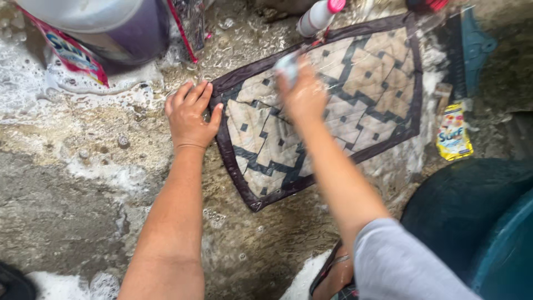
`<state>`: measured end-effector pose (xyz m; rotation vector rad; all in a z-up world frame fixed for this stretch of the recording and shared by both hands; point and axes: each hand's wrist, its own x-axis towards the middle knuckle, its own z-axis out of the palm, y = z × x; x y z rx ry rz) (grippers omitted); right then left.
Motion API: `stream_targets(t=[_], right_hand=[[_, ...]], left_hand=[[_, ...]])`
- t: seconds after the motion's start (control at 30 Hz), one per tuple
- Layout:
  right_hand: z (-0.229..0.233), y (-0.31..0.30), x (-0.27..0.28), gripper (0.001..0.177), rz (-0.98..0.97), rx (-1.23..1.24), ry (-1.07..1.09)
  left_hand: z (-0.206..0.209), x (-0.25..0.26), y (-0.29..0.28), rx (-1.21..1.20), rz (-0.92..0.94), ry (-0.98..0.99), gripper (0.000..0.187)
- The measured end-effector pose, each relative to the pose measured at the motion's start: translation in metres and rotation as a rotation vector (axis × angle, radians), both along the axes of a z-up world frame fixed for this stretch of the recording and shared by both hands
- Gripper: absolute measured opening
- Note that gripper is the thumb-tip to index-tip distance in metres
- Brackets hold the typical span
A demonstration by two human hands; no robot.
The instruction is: The person scrubs a small patterned mat with a handheld brush and soapy water on a concrete surface.
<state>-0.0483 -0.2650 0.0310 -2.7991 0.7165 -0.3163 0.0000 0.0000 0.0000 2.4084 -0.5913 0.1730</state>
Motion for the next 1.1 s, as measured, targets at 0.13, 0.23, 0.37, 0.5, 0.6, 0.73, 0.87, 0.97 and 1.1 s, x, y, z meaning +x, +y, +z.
stream_targets(t=[0.13,0.23,0.37,0.5,0.6,0.73,0.87,0.97,1.1], right_hand=[[0.017,0.006,-0.007,0.058,0.21,0.453,0.077],[0.021,-0.06,-0.014,0.063,0.058,0.272,0.013],[0.028,-0.111,-0.011,0.059,-0.141,-0.031,-0.09],[0.008,-0.01,0.02,0.056,-0.064,0.013,-0.081],[0.029,0.067,0.03,0.062,0.024,0.217,0.281],[0.053,0.055,0.021,0.058,0.243,0.491,0.183],[0.054,-0.023,0.001,0.051,0.106,0.298,-0.017],[0.029,-0.019,0.014,0.051,0.001,0.06,-0.05],[0.011,0.045,0.045,0.059,0.05,0.132,0.11]], left_hand=[[0.005,0.003,0.002,0.009,-0.006,-0.021,0.043],[0.003,0.002,0.003,0.011,0.008,0.012,0.043],[-0.001,0.002,0.002,0.032,-0.01,-0.009,0.043],[0.001,0.002,0.002,0.035,-0.003,0.007,0.041],[0.004,0.002,-0.001,0.03,-0.009,0.002,0.039],[0.009,0.003,0.001,0.017,-0.006,0.002,0.038],[0.007,0.0,0.004,-0.004,-0.001,0.002,0.037],[0.004,0.002,0.002,-0.039,-0.004,0.01,0.039],[-0.003,0.002,0.004,-0.027,0.012,0.016,0.041]])
